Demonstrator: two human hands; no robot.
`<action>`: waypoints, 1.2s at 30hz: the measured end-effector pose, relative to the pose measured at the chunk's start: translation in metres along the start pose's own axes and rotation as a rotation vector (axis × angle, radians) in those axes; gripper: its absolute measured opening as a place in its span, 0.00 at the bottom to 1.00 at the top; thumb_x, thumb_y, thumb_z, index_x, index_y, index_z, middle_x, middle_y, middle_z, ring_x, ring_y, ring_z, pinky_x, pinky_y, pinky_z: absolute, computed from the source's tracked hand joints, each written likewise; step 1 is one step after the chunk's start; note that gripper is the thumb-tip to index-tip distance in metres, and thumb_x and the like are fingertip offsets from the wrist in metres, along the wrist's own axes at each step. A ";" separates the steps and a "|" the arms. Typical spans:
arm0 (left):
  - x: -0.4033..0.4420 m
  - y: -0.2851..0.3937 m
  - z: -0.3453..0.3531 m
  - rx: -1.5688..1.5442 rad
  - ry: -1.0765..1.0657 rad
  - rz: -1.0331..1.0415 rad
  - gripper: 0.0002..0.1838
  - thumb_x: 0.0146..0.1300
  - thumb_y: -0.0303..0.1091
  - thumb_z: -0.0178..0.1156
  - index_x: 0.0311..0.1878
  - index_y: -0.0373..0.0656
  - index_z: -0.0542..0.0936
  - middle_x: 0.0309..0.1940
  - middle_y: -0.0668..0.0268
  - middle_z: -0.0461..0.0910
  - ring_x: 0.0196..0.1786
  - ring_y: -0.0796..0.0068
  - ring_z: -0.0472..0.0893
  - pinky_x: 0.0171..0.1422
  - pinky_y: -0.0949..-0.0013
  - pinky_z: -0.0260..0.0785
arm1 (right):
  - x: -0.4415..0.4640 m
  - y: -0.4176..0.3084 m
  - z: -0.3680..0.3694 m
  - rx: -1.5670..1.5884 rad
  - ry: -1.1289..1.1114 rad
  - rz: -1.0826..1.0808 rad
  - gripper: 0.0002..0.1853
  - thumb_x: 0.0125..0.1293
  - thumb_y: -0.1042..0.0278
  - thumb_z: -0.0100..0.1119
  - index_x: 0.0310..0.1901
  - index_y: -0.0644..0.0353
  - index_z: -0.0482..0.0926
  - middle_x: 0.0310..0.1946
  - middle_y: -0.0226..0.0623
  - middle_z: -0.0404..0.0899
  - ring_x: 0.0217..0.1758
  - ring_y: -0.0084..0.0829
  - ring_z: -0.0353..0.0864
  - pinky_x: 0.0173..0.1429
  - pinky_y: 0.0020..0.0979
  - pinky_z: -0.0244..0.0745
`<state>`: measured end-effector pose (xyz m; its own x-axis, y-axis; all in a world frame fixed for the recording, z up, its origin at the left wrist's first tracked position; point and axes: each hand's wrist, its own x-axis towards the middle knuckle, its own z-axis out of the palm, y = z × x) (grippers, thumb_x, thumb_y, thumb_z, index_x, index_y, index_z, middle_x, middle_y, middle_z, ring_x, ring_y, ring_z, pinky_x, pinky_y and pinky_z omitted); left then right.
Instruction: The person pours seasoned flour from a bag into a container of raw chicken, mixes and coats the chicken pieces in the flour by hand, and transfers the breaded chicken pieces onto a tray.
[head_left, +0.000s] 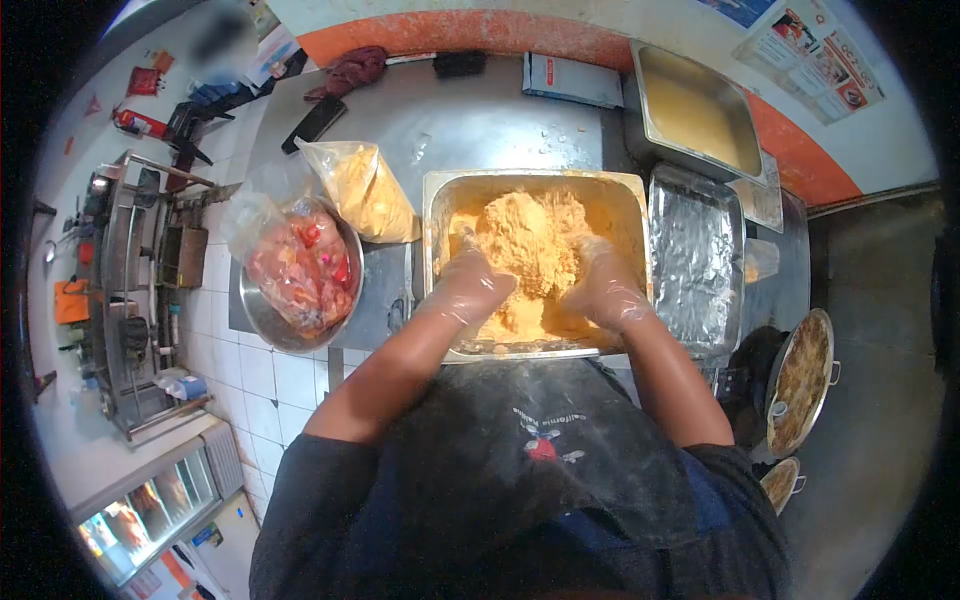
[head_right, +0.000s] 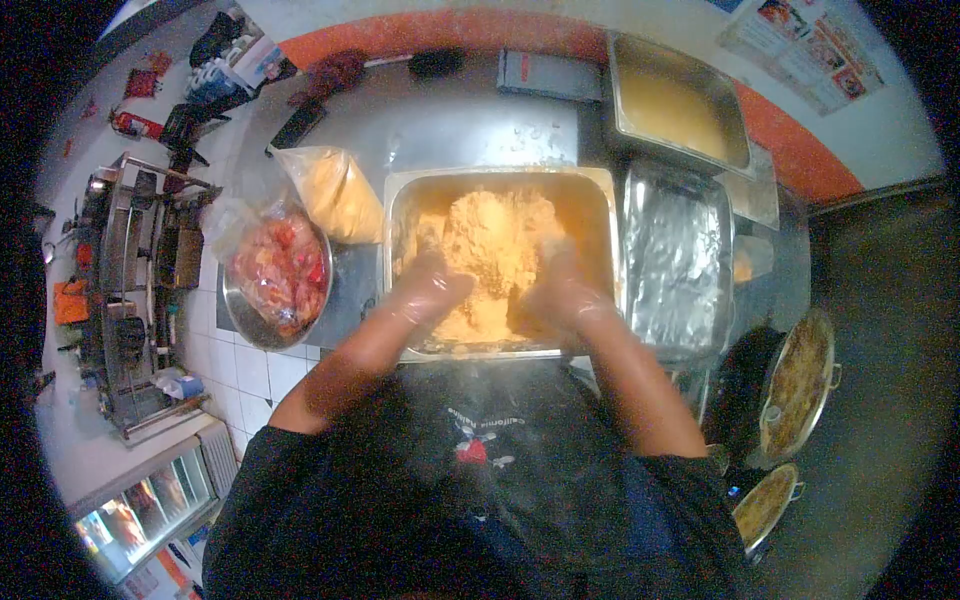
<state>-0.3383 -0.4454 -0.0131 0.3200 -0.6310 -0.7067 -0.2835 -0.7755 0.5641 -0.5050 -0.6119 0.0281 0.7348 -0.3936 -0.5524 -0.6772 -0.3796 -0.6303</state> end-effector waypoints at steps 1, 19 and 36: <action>-0.008 0.007 -0.005 -0.031 0.067 -0.006 0.58 0.67 0.46 0.71 0.88 0.29 0.47 0.80 0.38 0.69 0.79 0.46 0.75 0.84 0.63 0.66 | -0.001 -0.004 0.000 -0.021 0.048 0.041 0.59 0.49 0.56 0.86 0.79 0.75 0.64 0.67 0.57 0.82 0.70 0.46 0.82 0.76 0.38 0.75; 0.012 -0.008 -0.002 0.562 0.224 0.090 0.55 0.67 0.55 0.68 0.87 0.34 0.57 0.71 0.35 0.79 0.74 0.41 0.79 0.80 0.53 0.70 | -0.002 -0.037 -0.017 -0.091 -0.123 0.251 0.54 0.58 0.47 0.83 0.81 0.65 0.68 0.72 0.58 0.78 0.76 0.50 0.78 0.79 0.39 0.72; -0.019 0.002 -0.005 -0.230 0.365 0.310 0.54 0.66 0.43 0.71 0.88 0.40 0.51 0.75 0.36 0.73 0.72 0.43 0.81 0.76 0.54 0.73 | -0.007 -0.005 -0.002 0.062 0.302 0.150 0.50 0.63 0.64 0.75 0.83 0.69 0.59 0.62 0.64 0.84 0.65 0.50 0.87 0.67 0.39 0.83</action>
<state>-0.3406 -0.4353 0.0038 0.5578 -0.7657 -0.3202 -0.2224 -0.5096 0.8312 -0.5068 -0.6089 0.0367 0.5762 -0.6750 -0.4608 -0.7665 -0.2509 -0.5912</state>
